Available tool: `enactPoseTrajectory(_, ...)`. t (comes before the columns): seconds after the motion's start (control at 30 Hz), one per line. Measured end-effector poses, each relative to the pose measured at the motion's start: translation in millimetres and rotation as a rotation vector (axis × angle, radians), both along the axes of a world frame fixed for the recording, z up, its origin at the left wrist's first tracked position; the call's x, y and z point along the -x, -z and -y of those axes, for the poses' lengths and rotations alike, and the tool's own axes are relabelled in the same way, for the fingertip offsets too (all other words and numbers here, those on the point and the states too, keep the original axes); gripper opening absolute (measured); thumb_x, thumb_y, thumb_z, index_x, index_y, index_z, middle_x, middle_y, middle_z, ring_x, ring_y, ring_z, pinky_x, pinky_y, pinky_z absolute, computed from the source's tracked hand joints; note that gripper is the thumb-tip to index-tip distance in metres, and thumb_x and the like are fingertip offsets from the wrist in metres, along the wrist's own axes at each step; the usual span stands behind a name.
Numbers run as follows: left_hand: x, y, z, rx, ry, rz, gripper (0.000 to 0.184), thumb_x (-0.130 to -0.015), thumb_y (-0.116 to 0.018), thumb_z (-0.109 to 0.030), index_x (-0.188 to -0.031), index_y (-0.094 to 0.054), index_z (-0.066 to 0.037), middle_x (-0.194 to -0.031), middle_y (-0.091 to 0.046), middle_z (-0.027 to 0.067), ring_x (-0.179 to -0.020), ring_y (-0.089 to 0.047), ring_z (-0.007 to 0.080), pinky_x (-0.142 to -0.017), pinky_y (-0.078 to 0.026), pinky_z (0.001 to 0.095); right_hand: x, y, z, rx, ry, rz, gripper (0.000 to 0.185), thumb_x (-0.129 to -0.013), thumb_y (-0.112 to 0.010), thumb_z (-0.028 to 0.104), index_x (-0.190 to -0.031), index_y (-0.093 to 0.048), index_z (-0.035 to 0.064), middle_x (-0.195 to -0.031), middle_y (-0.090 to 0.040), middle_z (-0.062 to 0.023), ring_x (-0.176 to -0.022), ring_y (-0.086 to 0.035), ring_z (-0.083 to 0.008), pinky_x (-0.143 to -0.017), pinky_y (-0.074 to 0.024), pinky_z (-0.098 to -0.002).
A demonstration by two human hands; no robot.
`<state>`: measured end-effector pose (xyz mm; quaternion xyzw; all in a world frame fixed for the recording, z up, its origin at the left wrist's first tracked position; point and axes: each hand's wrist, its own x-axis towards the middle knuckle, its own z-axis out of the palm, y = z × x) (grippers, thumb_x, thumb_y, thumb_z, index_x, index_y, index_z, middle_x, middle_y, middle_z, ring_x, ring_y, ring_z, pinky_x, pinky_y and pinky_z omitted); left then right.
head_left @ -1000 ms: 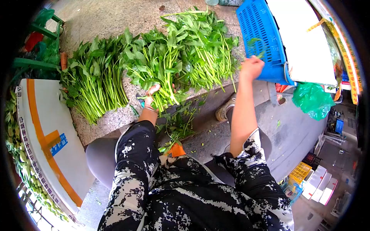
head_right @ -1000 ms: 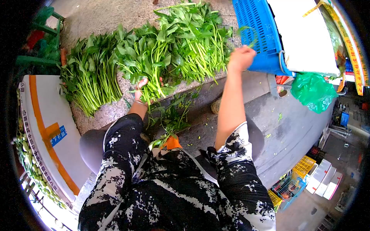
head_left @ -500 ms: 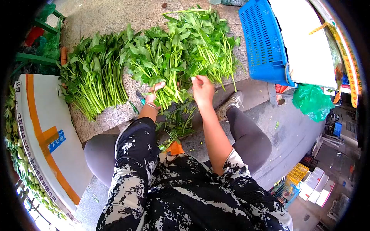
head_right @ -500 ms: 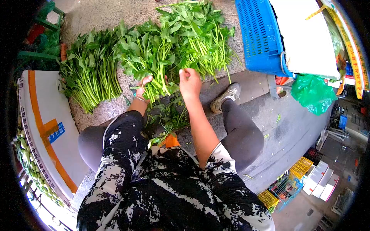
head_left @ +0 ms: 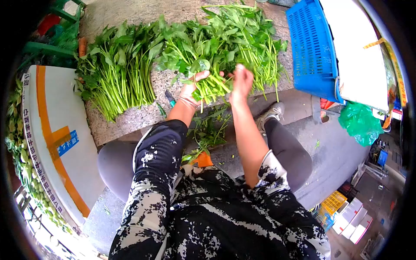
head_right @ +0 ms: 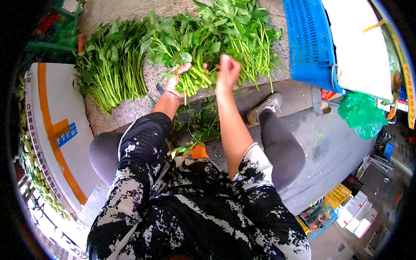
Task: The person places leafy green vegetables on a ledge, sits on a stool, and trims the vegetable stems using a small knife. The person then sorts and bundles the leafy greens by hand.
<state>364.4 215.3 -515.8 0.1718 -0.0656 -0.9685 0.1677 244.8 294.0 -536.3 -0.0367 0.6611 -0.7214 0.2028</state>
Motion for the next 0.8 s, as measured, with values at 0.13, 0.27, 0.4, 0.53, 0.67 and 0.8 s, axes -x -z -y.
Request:
enactPoseTrajectory(0.13,4,0,7,-0.149,-0.060,-0.080,0.033,-0.078,-0.058,-0.016,-0.105,-0.047,0.000,-0.100,-0.057,0.0209,-0.086,-0.058,0.0337,-0.078,-0.048,0.0457,-66,47,-29,-0.393,-0.246,-0.274,0.014,-0.082,-0.050,0.017,-0.088,-0.052,0.0035,-0.072,-0.058,-0.0111,-0.069,-0.056,-0.0239,-0.063,-0.0441,-0.0387)
enactPoseTrajectory(0.27,9,-2,3,-0.163,-0.090,-0.061,0.036,-0.078,-0.060,-0.021,-0.106,-0.046,-0.003,-0.099,-0.057,0.0207,-0.087,-0.058,0.0342,-0.078,-0.047,0.0467,-137,79,-22,-0.826,-1.054,-0.638,0.038,-0.077,-0.053,0.025,-0.111,-0.047,0.0092,-0.110,-0.050,-0.0161,-0.099,-0.050,-0.0332,-0.084,-0.0399,-0.0410)
enactPoseTrajectory(0.4,14,-15,-2,-0.168,-0.117,-0.017,0.041,-0.074,-0.066,-0.026,-0.104,-0.049,-0.005,-0.098,-0.058,0.0176,-0.089,-0.057,0.0317,-0.081,-0.046,0.0463,-154,128,-12,-0.455,-1.002,-0.336,0.043,-0.077,-0.051,0.029,-0.116,-0.045,0.0112,-0.120,-0.044,-0.0148,-0.109,-0.044,-0.0309,-0.091,-0.0349,-0.0400)
enactPoseTrajectory(0.53,25,-34,-6,-0.242,-0.101,-0.041,0.042,-0.074,-0.065,-0.027,-0.103,-0.051,-0.002,-0.099,-0.058,0.0162,-0.092,-0.056,0.0291,-0.083,-0.046,0.0431,-132,66,-27,-0.844,-1.240,-1.105,0.042,-0.078,-0.051,0.031,-0.113,-0.046,0.0085,-0.102,-0.056,-0.0131,-0.094,-0.054,-0.0309,-0.082,-0.0420,-0.0394)
enactPoseTrajectory(0.67,40,-51,-15,-0.102,-0.004,-0.116,0.037,-0.075,-0.062,-0.028,-0.098,-0.055,0.000,-0.098,-0.059,0.0154,-0.091,-0.057,0.0262,-0.083,-0.046,0.0381,-115,72,-73,-0.997,-0.879,-0.415,0.032,-0.079,-0.048,0.023,-0.100,-0.047,-0.0003,-0.075,-0.060,-0.0145,-0.076,-0.059,-0.0306,-0.071,-0.0468,-0.0382)
enactPoseTrajectory(0.8,55,-78,-37,-0.146,-0.062,-0.075,0.034,-0.075,-0.063,-0.025,-0.097,-0.055,-0.001,-0.094,-0.060,0.0121,-0.092,-0.056,0.0245,-0.085,-0.044,0.0372,-100,-36,-114,-0.584,-0.268,0.122,0.024,-0.079,-0.045,0.016,-0.094,-0.040,-0.0027,-0.076,-0.058,-0.0173,-0.077,-0.059,-0.0292,-0.073,-0.0446,-0.0404)
